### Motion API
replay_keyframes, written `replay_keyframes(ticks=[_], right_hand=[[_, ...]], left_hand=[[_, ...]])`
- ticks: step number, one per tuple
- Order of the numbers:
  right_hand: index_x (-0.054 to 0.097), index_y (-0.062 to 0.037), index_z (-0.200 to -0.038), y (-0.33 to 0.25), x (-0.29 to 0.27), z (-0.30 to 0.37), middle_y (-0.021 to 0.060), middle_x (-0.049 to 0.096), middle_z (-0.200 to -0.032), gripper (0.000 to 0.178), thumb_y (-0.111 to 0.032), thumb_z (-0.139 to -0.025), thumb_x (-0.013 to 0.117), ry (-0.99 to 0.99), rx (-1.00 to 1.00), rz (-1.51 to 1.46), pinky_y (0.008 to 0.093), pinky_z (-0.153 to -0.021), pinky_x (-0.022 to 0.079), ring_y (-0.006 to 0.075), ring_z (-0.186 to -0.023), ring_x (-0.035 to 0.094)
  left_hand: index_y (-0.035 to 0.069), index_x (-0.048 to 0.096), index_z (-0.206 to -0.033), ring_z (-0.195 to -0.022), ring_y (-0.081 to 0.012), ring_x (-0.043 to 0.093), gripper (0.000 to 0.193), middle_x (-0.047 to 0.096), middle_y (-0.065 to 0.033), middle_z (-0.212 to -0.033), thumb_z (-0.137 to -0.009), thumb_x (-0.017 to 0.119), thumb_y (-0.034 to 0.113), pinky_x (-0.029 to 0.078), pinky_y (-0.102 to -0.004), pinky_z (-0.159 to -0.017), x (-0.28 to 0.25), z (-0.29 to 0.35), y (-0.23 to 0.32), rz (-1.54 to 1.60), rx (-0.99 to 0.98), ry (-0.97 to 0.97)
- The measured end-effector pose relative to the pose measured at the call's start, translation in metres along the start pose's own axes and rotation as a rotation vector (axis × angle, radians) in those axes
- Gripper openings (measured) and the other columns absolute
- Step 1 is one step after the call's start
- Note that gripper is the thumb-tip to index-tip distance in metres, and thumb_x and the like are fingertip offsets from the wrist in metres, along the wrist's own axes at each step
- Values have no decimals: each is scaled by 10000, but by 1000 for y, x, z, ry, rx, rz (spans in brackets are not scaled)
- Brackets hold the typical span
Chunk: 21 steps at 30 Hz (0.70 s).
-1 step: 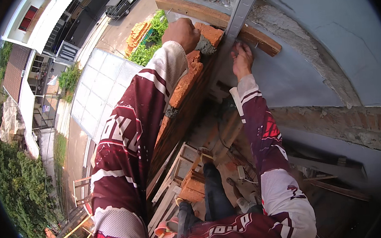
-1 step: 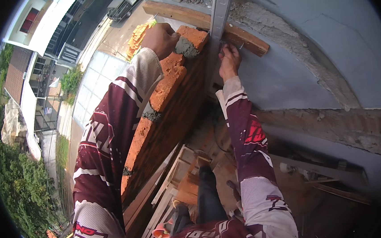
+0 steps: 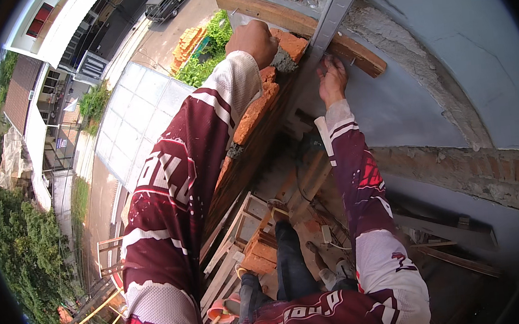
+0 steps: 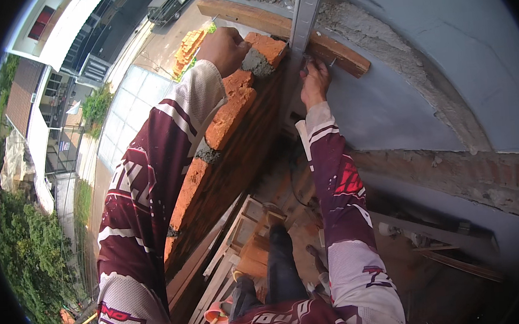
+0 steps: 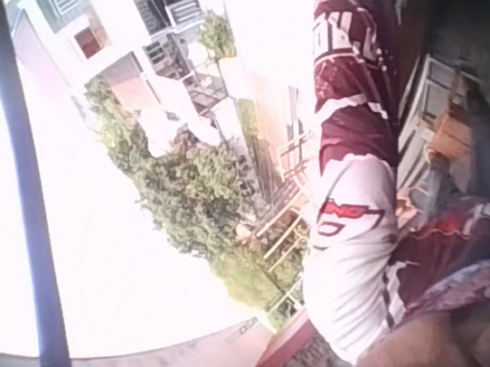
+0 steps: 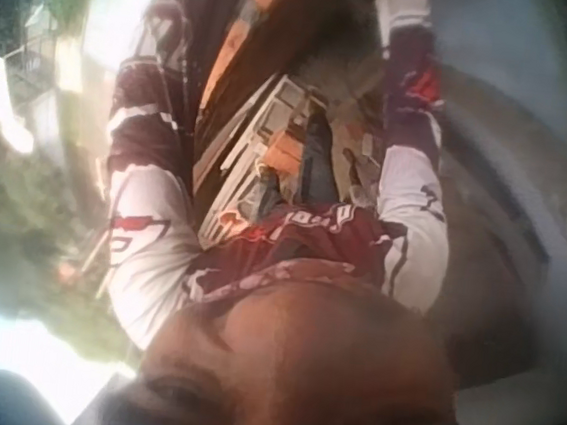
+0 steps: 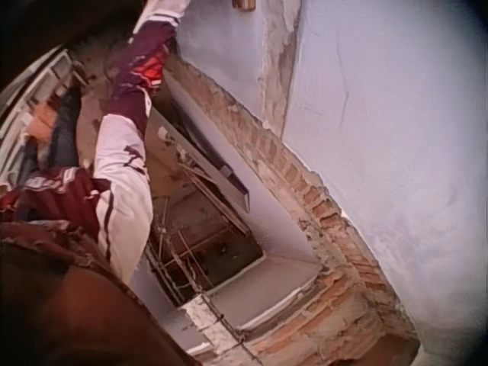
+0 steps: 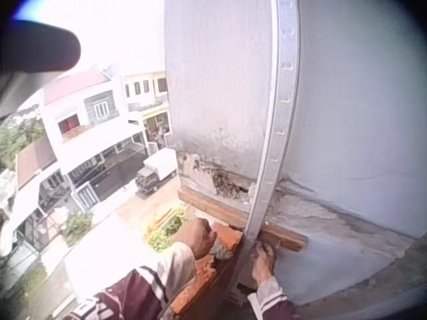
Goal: The person scoops mortar from a bucket with a trowel and applies it to a brick wall. They place bricks onto the mortar, tap them into position, and use a spirit level to check alignment. The person removes excess mortar and continues building the wall.
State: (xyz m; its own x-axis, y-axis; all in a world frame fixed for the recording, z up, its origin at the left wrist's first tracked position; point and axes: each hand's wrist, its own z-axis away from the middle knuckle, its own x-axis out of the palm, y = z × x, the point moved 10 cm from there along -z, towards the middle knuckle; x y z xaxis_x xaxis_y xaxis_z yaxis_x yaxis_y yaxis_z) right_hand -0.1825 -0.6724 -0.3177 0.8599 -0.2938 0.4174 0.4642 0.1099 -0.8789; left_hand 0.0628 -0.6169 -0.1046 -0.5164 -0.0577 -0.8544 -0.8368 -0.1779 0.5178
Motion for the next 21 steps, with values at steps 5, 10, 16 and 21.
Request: replay_keyframes(ticks=[5, 10, 16, 21], right_hand=[[644, -92, -1063, -3, 11, -11, 8, 648, -927, 167, -108, -911, 578, -6, -20, 279, 278, -661, 449, 127, -837, 600], [549, -176, -1225, 21, 12, -21, -31, 574, -1223, 315, -184, -912, 581, -138, 198, 52, 454, -952, 292, 156, -1111, 521], [637, -72, -975, 28, 11, -26, 33, 646, -911, 151, -180, -895, 569, 86, 210, -100, 313, -585, 432, 179, -746, 606], [641, -67, -912, 26, 14, -14, 27, 643, -858, 146, -183, -887, 556, 260, 175, -84, 336, -544, 440, 171, -702, 597]], left_hand=[[36, 714, -971, -969, -371, 674, 241, 692, -236, -989, -845, 654, 232, 540, -450, -836, 4, 0, 10, -119, 11, -15], [12, 706, -1017, -1036, -387, 658, 267, 669, -271, -1073, -853, 645, 214, 546, -440, -856, 4, 4, 4, 19, -30, 16], [29, 698, -1094, -1049, -399, 648, 381, 667, -257, -1105, -810, 717, 282, 530, -429, -907, 19, -15, 8, 284, -134, -29], [63, 703, -1118, -1044, -355, 661, 385, 682, -203, -1116, -813, 721, 298, 531, -400, -913, 24, -27, 11, 313, -89, -38]])
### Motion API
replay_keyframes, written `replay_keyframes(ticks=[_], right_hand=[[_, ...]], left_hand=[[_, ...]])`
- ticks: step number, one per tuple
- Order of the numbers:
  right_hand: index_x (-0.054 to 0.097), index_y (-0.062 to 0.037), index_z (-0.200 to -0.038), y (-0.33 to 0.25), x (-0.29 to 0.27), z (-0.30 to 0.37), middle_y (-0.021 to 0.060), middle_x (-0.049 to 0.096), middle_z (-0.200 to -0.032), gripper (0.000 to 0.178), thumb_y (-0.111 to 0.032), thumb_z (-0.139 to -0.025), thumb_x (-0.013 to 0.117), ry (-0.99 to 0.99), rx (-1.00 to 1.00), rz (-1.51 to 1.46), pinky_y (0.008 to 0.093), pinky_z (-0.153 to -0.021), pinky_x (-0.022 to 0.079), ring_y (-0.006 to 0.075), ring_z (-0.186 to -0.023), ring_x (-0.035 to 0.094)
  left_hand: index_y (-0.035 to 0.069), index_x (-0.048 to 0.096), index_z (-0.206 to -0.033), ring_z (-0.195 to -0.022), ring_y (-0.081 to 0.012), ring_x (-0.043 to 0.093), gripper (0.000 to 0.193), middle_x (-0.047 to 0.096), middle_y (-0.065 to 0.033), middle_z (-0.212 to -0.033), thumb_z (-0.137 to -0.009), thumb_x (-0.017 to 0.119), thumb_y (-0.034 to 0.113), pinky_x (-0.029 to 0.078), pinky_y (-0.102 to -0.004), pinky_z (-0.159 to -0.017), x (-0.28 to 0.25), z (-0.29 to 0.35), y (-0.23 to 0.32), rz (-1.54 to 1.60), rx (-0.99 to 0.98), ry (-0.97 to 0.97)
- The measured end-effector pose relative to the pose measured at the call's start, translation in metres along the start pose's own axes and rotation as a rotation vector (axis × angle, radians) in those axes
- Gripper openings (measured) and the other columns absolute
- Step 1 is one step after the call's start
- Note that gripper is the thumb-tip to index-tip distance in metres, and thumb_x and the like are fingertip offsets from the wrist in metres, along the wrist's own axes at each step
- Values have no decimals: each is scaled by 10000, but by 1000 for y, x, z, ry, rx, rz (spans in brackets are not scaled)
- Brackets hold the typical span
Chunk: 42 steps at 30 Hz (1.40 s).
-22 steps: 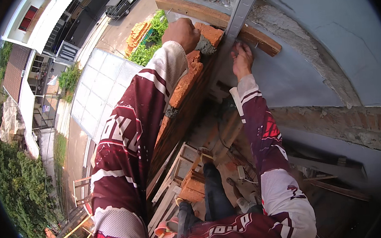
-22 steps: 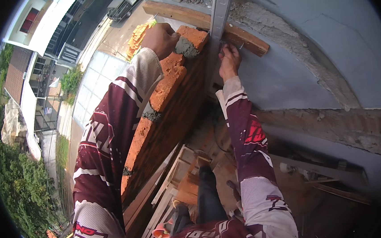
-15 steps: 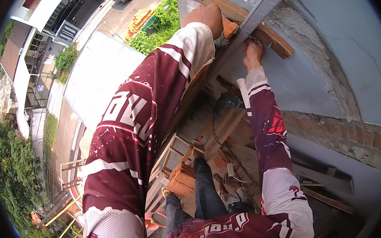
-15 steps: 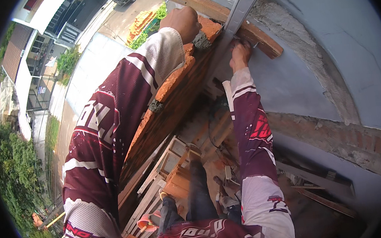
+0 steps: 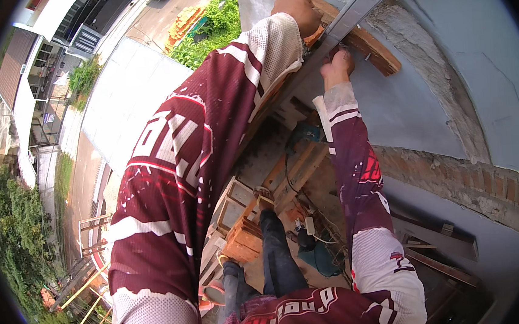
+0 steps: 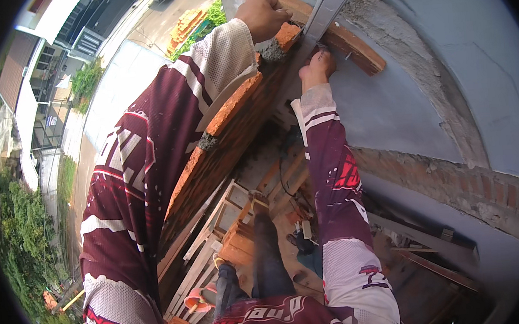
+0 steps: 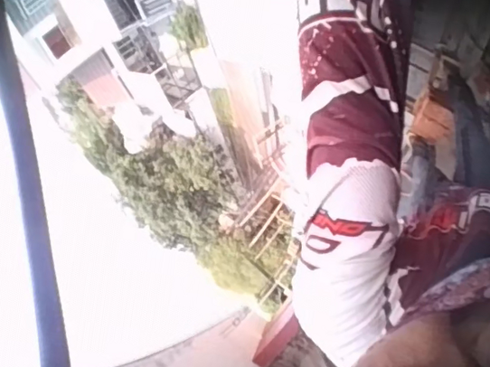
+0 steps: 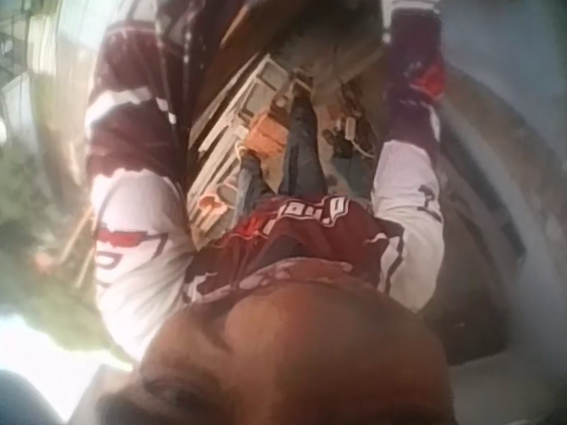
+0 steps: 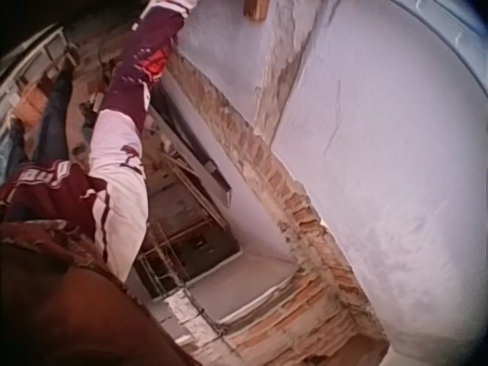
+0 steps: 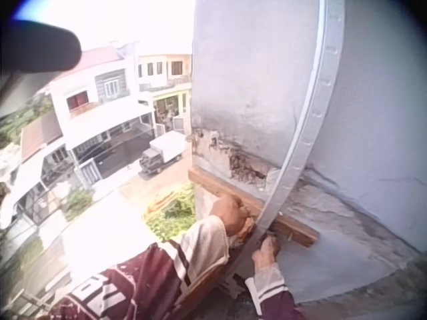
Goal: The person scoops mortar from a bucket with a trowel and applies it to a brick wall. They place bricks onto the mortar, tap them into position, and use a spirit level to check alignment. The person removes excess mortar and continues building the wall.
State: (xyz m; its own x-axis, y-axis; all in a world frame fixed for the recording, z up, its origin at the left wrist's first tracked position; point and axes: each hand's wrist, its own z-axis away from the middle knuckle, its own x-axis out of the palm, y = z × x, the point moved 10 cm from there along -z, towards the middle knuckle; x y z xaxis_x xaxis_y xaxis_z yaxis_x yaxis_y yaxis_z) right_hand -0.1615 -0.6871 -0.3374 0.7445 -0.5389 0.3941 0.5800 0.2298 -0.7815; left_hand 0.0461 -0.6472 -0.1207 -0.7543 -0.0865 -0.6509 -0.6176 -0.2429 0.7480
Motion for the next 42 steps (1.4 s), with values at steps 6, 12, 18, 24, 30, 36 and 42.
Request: replay_keyframes(ticks=[6, 12, 18, 24, 30, 36, 42], right_hand=[[638, -88, -913, -5, -10, 8, 5, 621, -845, 142, -204, -881, 562, 142, -37, 56, 326, -585, 447, 167, -702, 575], [645, -157, -991, 6, -11, 8, -4, 663, -961, 146, -207, -924, 525, 109, 91, -59, 417, -780, 398, 174, -872, 594], [642, -173, -1030, 18, -13, -17, -14, 649, -978, 165, -222, -930, 520, -33, 158, 12, 456, -870, 353, 180, -982, 568], [626, -160, -1080, 18, -2, -4, -8, 636, -1105, 191, -247, -946, 522, -236, 257, -44, 478, -980, 295, 189, -1128, 505], [605, -119, -1148, 6, -11, -6, 2, 635, -1121, 246, -251, -949, 544, -172, 120, 50, 483, -929, 343, 186, -1098, 512], [611, -113, -1137, -24, 3, 8, 3, 645, -1121, 224, -221, -955, 535, -193, -282, 383, 381, -775, 437, 169, -999, 576], [629, -147, -1078, 0, 1, 12, -42, 645, -1061, 184, -216, -943, 525, -217, 19, 79, 418, -904, 347, 142, -1028, 544]], left_hand=[[30, 727, -1032, -1028, -342, 672, 366, 694, -222, -1064, -795, 734, 308, 530, -383, -915, 12, -12, -14, 141, -82, 3], [-58, 703, -1004, -991, -337, 685, 459, 697, -250, -1009, -774, 727, 338, 530, -376, -868, 21, -22, -29, 140, -95, -40], [-20, 614, -723, -459, -126, 456, 291, 527, -48, -574, -832, 703, 234, 380, -320, -423, 17, -11, -8, 565, -33, -52], [6, 596, -784, -467, -96, 399, 277, 462, -1, -581, -849, 735, 237, 309, -281, -417, -2, 5, -25, 431, -216, -47], [-61, 702, -917, -856, -305, 695, 362, 709, -211, -907, -751, 767, 254, 535, -378, -808, -9, 2, -44, 59, -172, 39], [-12, 703, -853, -808, -317, 704, 295, 713, -198, -836, -730, 703, 256, 552, -384, -771, -20, -5, -38, -270, -75, 236], [0, 684, -785, -742, -277, 696, 266, 702, -167, -762, -743, 709, 261, 546, -374, -721, -37, 11, -20, -162, 34, 295]])
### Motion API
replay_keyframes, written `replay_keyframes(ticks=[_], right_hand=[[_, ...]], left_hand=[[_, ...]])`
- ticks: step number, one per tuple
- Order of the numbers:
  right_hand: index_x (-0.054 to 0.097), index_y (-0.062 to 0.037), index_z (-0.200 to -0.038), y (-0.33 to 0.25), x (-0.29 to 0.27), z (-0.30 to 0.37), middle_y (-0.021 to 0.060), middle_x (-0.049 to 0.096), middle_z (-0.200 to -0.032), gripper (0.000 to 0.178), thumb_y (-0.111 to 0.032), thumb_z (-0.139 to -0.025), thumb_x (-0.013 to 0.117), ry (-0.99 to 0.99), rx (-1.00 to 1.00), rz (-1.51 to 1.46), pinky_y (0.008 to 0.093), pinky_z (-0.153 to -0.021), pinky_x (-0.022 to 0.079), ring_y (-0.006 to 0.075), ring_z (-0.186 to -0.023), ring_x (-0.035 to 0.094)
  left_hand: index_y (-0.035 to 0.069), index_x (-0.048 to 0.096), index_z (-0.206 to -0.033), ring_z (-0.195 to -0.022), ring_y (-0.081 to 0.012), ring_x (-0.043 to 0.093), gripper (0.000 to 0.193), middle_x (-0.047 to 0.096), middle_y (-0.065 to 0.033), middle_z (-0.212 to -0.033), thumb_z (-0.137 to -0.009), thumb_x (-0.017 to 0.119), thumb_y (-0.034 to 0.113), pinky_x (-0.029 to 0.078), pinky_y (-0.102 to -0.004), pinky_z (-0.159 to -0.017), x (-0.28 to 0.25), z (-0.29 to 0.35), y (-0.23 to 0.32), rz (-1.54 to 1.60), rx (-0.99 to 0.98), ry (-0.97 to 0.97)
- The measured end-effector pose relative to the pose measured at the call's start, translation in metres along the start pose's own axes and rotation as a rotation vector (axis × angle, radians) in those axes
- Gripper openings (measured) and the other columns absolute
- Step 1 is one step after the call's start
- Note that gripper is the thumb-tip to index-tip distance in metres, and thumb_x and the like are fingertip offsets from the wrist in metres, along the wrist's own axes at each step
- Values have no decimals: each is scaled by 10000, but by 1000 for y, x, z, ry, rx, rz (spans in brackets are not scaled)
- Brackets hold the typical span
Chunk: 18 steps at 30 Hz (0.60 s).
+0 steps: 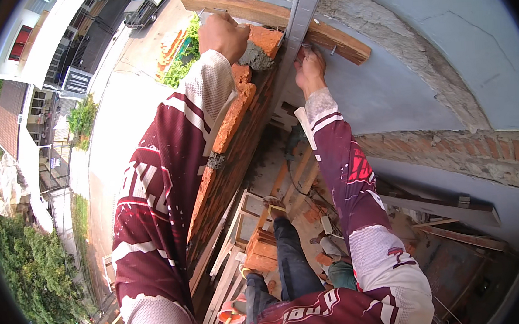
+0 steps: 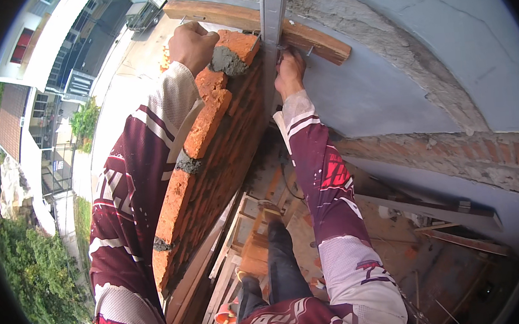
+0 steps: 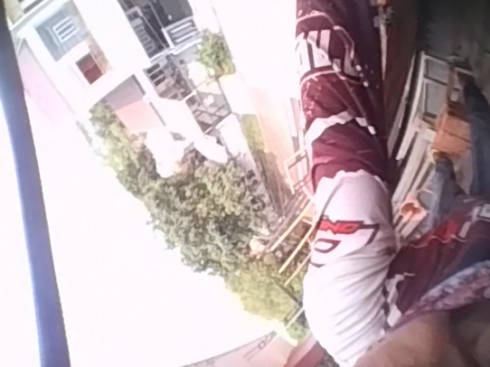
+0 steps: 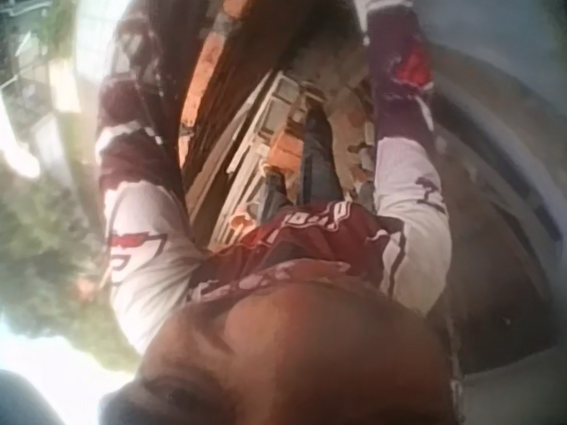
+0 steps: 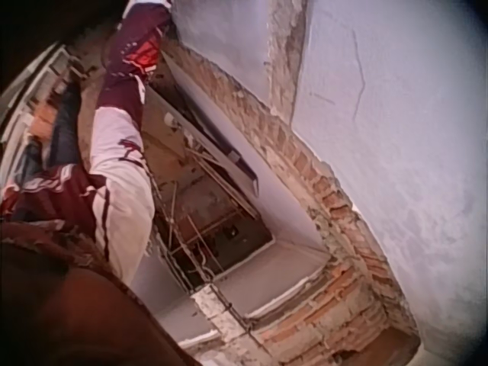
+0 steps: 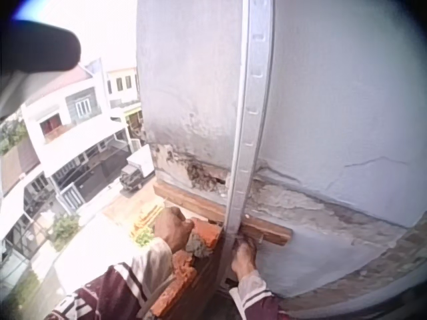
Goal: The person scoops mortar from a bucket with a trowel and applies it to a brick wall. They place bricks onto the mortar, tap them into position, and use a spirit level to check alignment. The person removes excess mortar and continues building the wall.
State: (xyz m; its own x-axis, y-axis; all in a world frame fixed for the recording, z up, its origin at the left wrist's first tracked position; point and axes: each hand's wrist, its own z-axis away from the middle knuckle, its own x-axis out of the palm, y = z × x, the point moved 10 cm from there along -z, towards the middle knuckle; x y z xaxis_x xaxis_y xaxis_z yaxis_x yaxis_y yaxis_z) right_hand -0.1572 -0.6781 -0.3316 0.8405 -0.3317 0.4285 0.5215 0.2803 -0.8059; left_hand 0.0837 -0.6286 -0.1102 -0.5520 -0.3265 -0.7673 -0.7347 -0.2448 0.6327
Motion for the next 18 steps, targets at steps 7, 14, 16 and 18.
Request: replay_keyframes(ticks=[7, 14, 16, 18], right_hand=[[602, -203, -1123, 18, 8, -17, -29, 619, -1141, 235, -291, -948, 472, -186, 175, -45, 449, -1012, 241, 168, -1106, 507], [586, -197, -1183, 10, 22, -11, 16, 593, -1222, 289, -299, -941, 466, -130, 217, -183, 535, -1067, 216, 182, -1220, 463], [576, -186, -1209, 8, 15, 0, 35, 587, -1233, 309, -297, -936, 484, -79, 210, -166, 540, -1057, 252, 194, -1220, 473], [564, -169, -1237, 1, 1, 13, 56, 579, -1237, 335, -294, -930, 513, 18, 155, -176, 537, -1032, 301, 207, -1213, 484]], left_hand=[[-12, 661, -718, -695, -303, 691, 211, 677, -197, -696, -737, 700, 194, 546, -387, -720, -17, 10, 32, 183, 127, 18], [-2, 672, -731, -713, -339, 689, 224, 677, -202, -710, -740, 693, 221, 548, -411, -739, -36, 10, 75, 165, 231, 41], [-2, 672, -737, -723, -340, 691, 214, 679, -205, -720, -738, 693, 211, 549, -409, -741, -35, 7, 66, 112, 227, 13], [-1, 675, -748, -738, -337, 696, 200, 687, -207, -745, -736, 690, 197, 549, -404, -743, -36, 6, 57, 64, 186, -53]])
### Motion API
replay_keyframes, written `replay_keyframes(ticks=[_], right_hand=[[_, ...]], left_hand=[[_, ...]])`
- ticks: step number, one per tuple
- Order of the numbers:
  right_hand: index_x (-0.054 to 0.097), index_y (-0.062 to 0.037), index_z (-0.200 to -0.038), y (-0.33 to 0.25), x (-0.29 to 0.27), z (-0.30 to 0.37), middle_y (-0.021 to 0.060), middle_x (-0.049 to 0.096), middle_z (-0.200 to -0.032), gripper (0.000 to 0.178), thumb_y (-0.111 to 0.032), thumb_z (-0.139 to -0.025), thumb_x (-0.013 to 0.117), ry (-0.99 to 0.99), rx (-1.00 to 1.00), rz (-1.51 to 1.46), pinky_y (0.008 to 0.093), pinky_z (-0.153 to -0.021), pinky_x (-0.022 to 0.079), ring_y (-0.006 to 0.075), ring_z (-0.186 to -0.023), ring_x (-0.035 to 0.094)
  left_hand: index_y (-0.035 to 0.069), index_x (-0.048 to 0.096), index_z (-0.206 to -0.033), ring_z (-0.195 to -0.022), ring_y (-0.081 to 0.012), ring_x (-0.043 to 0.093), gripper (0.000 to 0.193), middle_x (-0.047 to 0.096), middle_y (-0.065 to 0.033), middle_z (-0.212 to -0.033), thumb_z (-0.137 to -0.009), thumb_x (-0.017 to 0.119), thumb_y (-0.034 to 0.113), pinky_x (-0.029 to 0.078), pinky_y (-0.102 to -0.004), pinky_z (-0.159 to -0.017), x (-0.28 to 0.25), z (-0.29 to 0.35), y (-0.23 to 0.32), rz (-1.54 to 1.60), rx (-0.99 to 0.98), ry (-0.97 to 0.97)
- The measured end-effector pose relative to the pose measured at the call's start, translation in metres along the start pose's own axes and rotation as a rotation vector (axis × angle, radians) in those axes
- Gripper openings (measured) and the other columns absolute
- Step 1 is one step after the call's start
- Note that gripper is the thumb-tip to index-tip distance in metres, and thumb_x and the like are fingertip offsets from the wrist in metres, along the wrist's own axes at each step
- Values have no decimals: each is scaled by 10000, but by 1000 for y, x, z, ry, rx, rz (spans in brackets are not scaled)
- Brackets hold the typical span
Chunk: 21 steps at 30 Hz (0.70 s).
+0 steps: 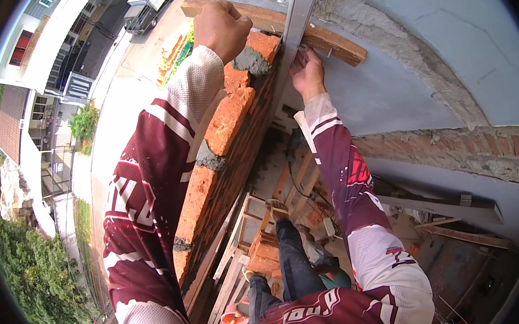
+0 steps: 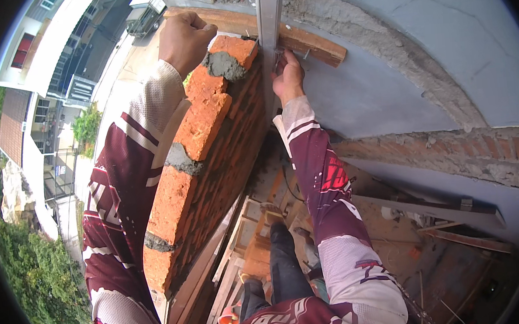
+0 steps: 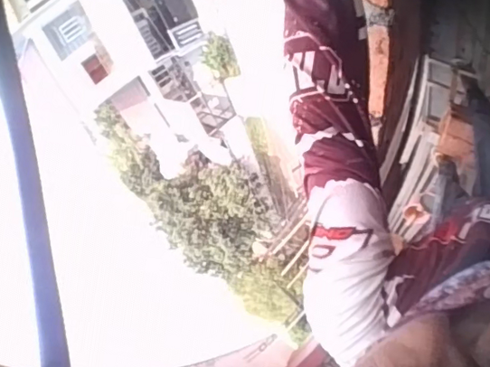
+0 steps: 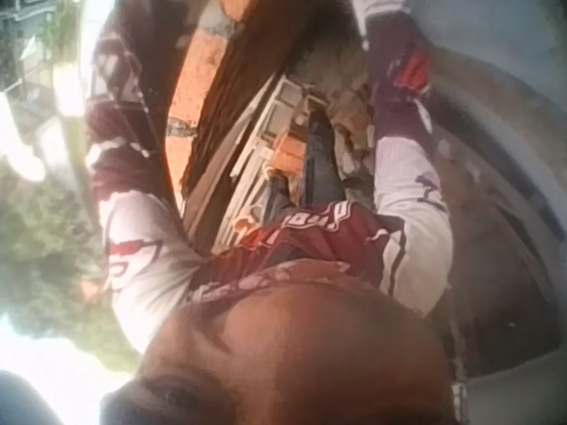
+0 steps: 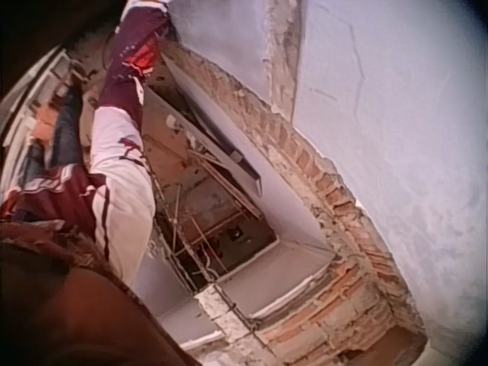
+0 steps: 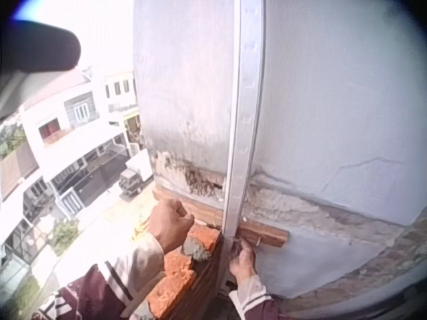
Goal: The person scoops mortar from a bucket with a trowel and applies it to a brick wall. They place bricks onto the mortar, tap them into position, and use a spirit level to check alignment. The person removes excess mortar and continues building the wall.
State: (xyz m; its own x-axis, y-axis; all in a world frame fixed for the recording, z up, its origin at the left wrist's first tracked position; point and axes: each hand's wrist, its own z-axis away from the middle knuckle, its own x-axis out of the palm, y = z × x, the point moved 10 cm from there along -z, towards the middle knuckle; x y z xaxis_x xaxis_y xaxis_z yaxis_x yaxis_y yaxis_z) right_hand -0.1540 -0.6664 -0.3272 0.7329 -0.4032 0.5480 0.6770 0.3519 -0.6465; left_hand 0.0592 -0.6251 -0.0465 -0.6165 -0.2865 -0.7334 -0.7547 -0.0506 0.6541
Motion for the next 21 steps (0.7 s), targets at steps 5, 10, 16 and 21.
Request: replay_keyframes(ticks=[5, 10, 16, 21], right_hand=[[562, -16, -1215, -5, -25, 65, 101, 607, -1117, 337, -180, -926, 618, 49, -359, 350, 372, -902, 459, 183, -1031, 577], [583, 35, -1140, -34, -14, 94, 69, 627, -989, 271, -163, -956, 608, 10, -719, 617, 287, -789, 494, 138, -897, 593], [595, -43, -1173, -23, -13, 41, 38, 637, -1022, 292, -223, -945, 631, 28, -297, 201, 327, -773, 458, 153, -922, 589], [616, -124, -1159, -22, -9, 2, 12, 649, -1057, 305, -252, -892, 689, 14, -139, 64, 351, -750, 431, 157, -922, 590]], left_hand=[[-5, 667, -733, -711, -309, 695, 209, 690, -191, -731, -739, 692, 202, 548, -395, -723, 3, 4, -82, -97, -248, 68], [0, 629, -714, -673, -265, 679, 274, 685, -164, -718, -773, 705, 256, 539, -372, -688, 9, 8, -35, 67, -128, 27], [4, 639, -742, -697, -247, 676, 282, 679, -148, -712, -789, 723, 268, 536, -370, -707, 21, 12, -19, 102, -89, -101], [9, 666, -764, -734, -263, 691, 268, 693, -156, -738, -780, 731, 268, 537, -369, -729, 20, 13, -26, 12, -149, -168]])
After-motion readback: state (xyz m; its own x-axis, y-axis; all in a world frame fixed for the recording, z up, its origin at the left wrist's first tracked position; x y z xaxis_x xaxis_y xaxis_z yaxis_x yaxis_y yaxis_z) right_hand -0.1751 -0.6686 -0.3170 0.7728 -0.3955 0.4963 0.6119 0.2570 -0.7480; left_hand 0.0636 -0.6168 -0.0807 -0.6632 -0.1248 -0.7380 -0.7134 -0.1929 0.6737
